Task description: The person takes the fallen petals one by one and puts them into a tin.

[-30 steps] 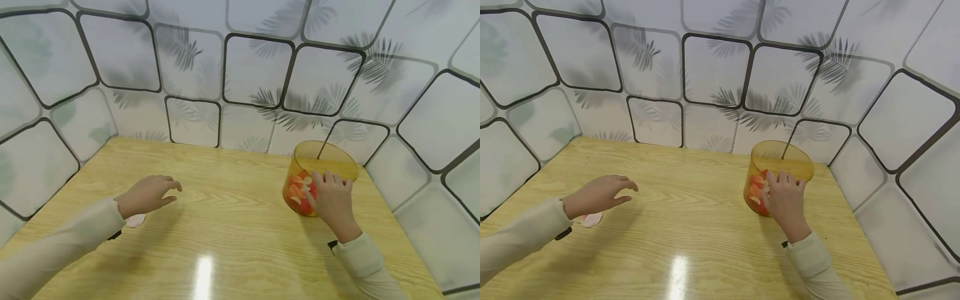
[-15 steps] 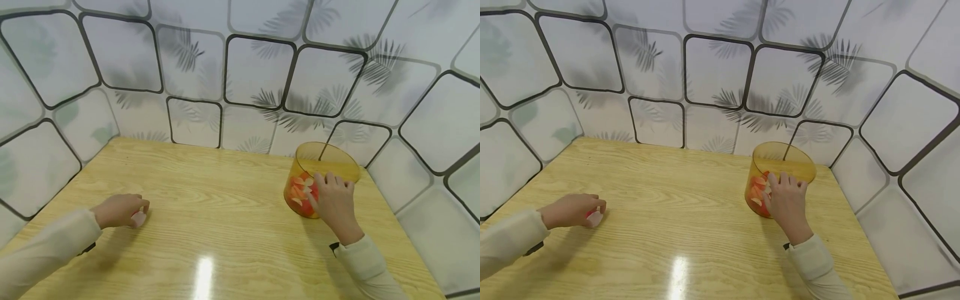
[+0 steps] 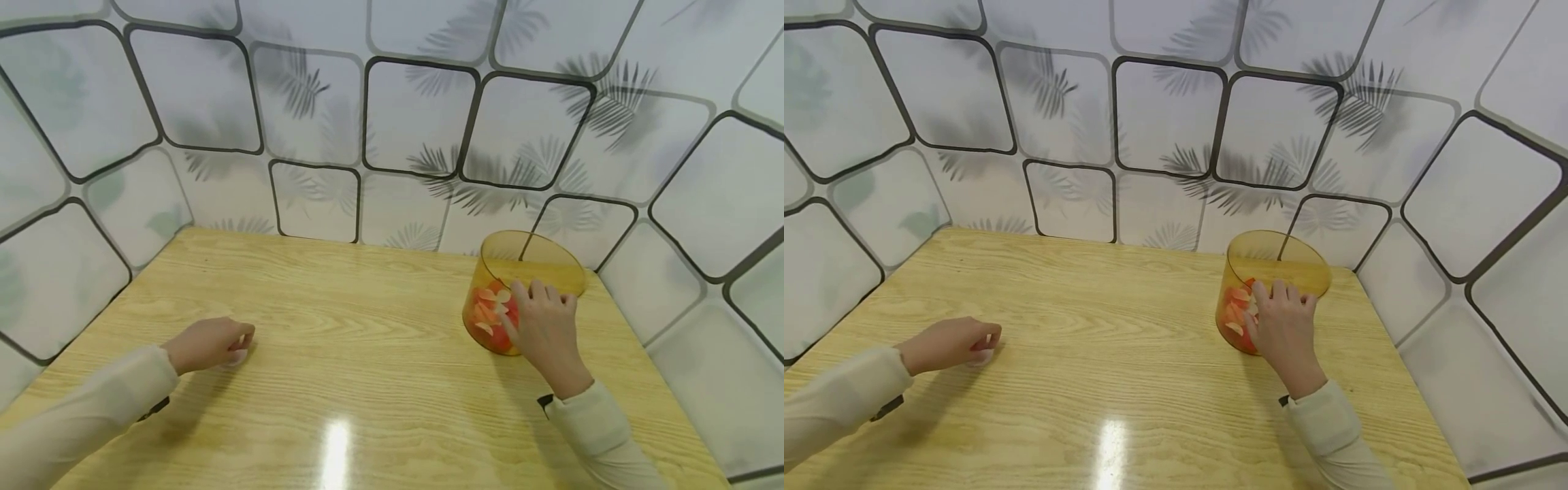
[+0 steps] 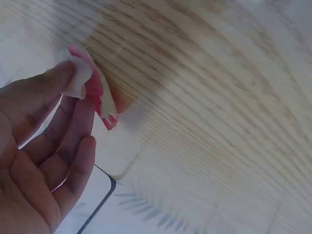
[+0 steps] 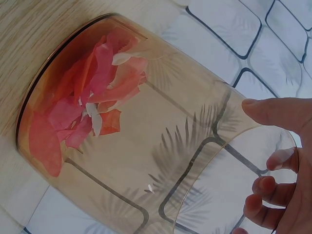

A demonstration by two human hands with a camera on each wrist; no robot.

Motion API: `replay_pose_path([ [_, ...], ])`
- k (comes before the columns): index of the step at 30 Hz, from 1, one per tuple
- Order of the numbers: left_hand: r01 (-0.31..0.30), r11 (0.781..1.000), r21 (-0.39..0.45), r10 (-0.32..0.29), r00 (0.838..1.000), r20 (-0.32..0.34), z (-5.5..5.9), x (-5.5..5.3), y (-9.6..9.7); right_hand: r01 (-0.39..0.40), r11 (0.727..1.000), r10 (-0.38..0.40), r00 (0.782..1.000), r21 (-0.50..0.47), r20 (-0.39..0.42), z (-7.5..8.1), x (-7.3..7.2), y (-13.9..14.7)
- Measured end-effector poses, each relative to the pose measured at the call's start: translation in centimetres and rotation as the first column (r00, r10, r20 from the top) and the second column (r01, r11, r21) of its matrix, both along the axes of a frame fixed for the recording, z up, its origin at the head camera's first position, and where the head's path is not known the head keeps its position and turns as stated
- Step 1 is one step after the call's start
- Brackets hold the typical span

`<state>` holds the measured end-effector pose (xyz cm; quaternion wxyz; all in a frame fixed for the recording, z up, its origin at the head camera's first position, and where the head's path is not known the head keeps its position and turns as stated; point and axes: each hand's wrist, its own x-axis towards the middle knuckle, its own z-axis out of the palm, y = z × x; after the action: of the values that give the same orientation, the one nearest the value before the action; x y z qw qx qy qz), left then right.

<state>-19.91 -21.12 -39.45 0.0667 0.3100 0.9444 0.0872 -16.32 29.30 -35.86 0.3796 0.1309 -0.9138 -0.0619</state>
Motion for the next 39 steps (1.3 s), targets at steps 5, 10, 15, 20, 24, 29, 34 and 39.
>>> replay_pose_path([
  [5,0.018,1.0,-0.012,-0.019,0.994,-0.107,0.2,-0.2,1.1,0.001,1.0,-0.001,1.0,0.0,-0.001,0.0,0.0,0.0],
  [10,0.048,0.999,0.006,-0.046,0.982,-0.185,0.6,-0.3,1.6,0.003,1.0,-0.003,1.0,0.002,0.0,0.0,0.0,0.0],
  [15,0.071,0.997,-0.006,-0.071,0.985,-0.156,0.6,-0.5,1.4,0.0,1.0,0.0,1.0,-0.004,0.0,0.0,0.0,0.0],
  [20,0.035,0.999,-0.013,-0.035,0.999,-0.035,0.2,-0.9,1.2,-0.015,1.0,0.015,1.0,-0.012,-0.019,0.0,-0.1,0.0],
  [24,-0.01,1.0,0.008,0.009,1.0,0.023,-0.1,-1.1,1.1,-0.029,0.999,0.029,0.999,-0.019,-0.032,-0.1,-0.1,-0.1],
  [29,-0.03,1.0,0.007,0.03,0.998,0.064,0.0,-1.2,1.0,-0.031,0.999,0.031,0.999,-0.016,-0.039,-0.1,-0.2,-0.1],
  [34,-0.032,0.999,0.017,0.029,0.993,0.118,0.3,-1.4,1.1,-0.017,1.0,0.017,1.0,-0.011,-0.023,-0.1,-0.1,-0.1],
  [39,-0.004,0.998,0.064,-0.004,0.992,0.127,1.5,-2.0,1.8,-0.025,1.0,0.024,0.999,-0.009,-0.044,-0.1,-0.2,0.0],
])
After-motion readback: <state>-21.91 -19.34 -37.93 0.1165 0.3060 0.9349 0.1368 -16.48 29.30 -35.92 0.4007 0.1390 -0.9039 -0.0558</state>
